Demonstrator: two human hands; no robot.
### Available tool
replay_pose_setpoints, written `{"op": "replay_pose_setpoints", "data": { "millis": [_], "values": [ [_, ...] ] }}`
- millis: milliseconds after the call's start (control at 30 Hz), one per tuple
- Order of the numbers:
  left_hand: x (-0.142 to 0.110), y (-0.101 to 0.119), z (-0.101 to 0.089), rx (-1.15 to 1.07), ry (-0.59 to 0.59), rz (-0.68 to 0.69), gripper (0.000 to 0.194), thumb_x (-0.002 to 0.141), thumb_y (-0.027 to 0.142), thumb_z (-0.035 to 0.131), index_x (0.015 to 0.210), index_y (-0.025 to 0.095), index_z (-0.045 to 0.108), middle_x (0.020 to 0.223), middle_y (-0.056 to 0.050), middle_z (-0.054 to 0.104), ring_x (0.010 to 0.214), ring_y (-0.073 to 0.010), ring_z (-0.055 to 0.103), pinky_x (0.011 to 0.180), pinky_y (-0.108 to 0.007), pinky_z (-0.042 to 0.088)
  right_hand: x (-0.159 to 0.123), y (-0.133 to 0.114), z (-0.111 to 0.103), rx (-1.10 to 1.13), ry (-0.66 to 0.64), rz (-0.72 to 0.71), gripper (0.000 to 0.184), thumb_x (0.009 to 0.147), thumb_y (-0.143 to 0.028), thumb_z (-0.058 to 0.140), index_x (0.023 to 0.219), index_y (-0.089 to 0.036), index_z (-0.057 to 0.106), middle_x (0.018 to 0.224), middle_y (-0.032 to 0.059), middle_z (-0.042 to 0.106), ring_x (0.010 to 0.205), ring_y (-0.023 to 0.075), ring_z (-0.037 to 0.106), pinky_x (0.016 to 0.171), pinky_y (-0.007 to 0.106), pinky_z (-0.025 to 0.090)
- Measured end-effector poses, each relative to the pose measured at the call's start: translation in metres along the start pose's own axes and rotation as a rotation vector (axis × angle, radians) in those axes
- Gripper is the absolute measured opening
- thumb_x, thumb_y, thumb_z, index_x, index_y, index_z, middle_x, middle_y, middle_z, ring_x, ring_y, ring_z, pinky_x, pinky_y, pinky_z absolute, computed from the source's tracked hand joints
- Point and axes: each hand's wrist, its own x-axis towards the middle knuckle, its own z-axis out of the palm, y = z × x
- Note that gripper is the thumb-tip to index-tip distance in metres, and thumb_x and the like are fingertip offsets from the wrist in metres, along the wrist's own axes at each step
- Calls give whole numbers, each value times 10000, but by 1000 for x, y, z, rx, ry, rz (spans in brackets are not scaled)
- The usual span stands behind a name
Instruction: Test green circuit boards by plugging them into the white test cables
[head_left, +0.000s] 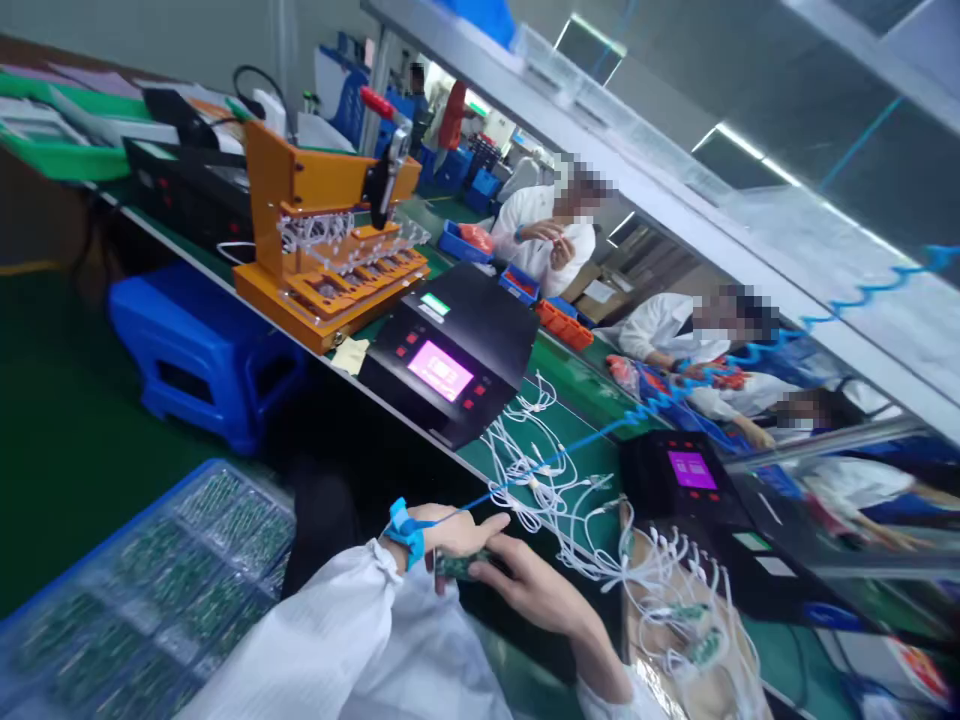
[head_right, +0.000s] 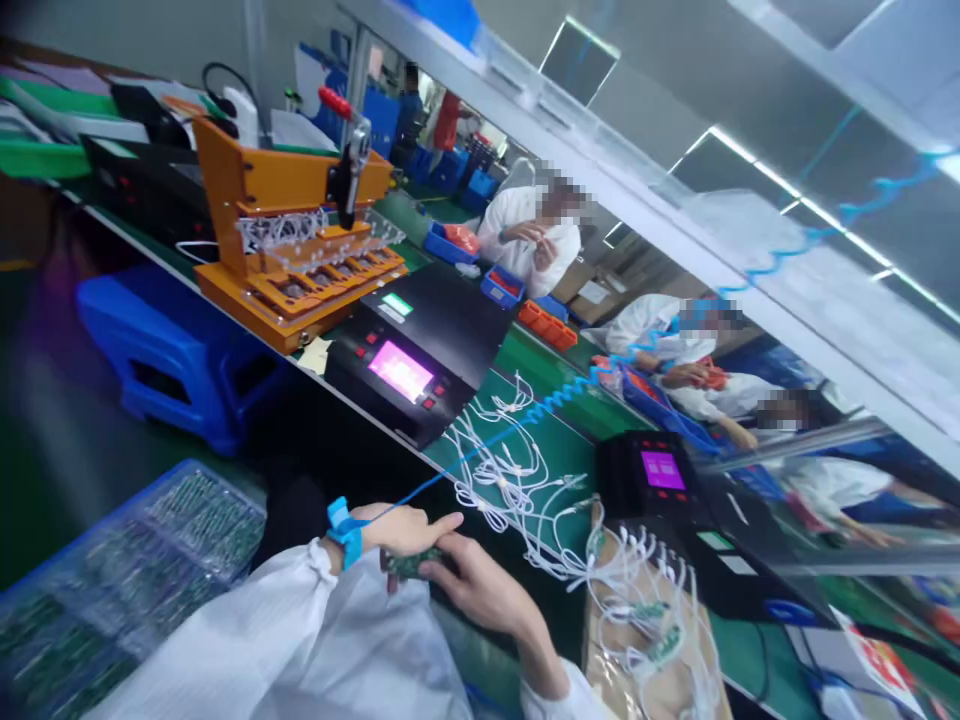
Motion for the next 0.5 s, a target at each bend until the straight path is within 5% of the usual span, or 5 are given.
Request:
{"op": "replay_pose_setpoints", "data": {
  "millis": [100,200,333,433,500],
  "values": [
    [21,15,6,-126,-216,39,1015,921,880,115,887,63,717,672,-180,703,687,-282,734,734,-393,578,-16,15,-30,124,138,-15,332,937,-433,712,1224,-266,708,1127,59,759,1014,228,728,966,383,613],
    [37,35,12,-265,-193,184,1007,843,963,164,767,98,674,613,-121,654,551,-201,644,633,-334,538,-21,31,-43,344,363,-117,544,855,-403,816,1340,-271,608,1314,75,687,1144,220,708,1045,384,581],
    [49,62,15,-508,-40,227,963,739,1027,326,734,120,652,633,-66,611,530,-156,565,545,-295,475,-12,36,-43,534,694,-190,534,846,-432,817,1297,-237,609,1305,94,672,1145,216,688,1065,380,558],
    [56,80,12,-574,126,204,898,811,951,411,968,119,712,648,-49,622,612,-184,599,618,-313,501,1,35,-44,654,935,-175,574,821,-455,828,1301,-230,608,1254,97,671,987,196,687,920,357,613],
    [63,90,6,-529,302,225,800,871,861,488,1168,150,701,841,-92,718,837,-237,679,791,-351,537,11,36,-50,733,1012,-162,533,838,-483,801,1271,-223,627,1163,88,685,899,191,674,777,333,629]
  ]
}}
